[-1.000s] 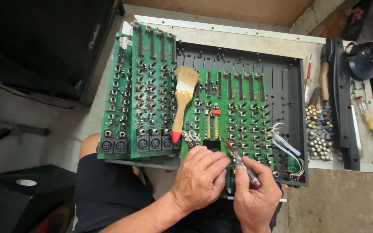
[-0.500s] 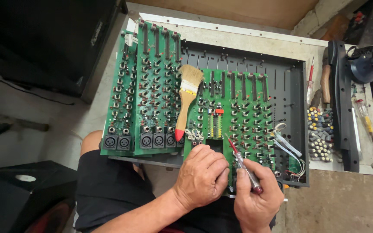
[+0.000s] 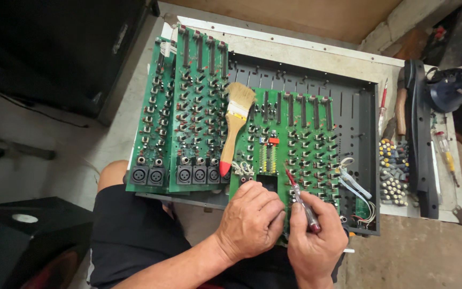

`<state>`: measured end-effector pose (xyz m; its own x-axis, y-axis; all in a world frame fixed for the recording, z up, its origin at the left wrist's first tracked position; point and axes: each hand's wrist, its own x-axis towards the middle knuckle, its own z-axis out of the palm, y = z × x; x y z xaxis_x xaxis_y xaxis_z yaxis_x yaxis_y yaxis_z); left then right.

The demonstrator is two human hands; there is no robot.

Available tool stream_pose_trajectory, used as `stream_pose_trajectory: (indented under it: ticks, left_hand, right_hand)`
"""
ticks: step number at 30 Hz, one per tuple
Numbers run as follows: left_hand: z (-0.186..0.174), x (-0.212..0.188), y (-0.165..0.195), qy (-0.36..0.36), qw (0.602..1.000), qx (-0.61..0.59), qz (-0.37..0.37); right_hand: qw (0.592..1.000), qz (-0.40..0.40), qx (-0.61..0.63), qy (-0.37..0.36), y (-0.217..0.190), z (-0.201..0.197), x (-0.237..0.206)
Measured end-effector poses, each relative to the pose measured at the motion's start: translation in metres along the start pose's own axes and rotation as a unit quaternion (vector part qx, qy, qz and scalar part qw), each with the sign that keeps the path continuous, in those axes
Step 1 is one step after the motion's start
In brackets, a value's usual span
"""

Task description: The person works on an audio mixer chassis on a workbench, using a screwdriver to unscrew and loosen a green circuit board, lifting and flipping the board over in the chassis, then brushing dust off the boards with a wide brush and using a screwdriver to work on components and connectors on the flipped board.

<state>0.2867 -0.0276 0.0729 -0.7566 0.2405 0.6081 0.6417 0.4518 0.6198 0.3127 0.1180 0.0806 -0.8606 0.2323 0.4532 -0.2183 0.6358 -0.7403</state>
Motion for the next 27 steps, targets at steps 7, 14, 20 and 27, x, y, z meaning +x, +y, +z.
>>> stream_pose_trajectory:
  ticks: [7, 14, 20, 27]
  left_hand:
    - [0.003, -0.0004, -0.001, 0.012, 1.0, -0.001, 0.008]
    - [0.0036, -0.0009, -0.0005, 0.007, 1.0, -0.002, 0.003]
    - [0.0032, -0.002, -0.0006, -0.012, 1.0, 0.002, -0.009]
    - [0.0036, -0.0021, -0.0005, -0.006, 1.0, 0.012, -0.005]
  right_hand:
    - [0.997, 0.049, -0.048, -0.025, -0.0063, 0.0028, 0.0071]
    - [0.995, -0.018, -0.094, -0.012, -0.0073, 0.0056, 0.011]
    - [0.995, 0.04, -0.088, -0.01, -0.0047, 0.0046, 0.0095]
    - [0.995, 0.017, -0.089, -0.03, -0.0022, 0.0073, 0.0098]
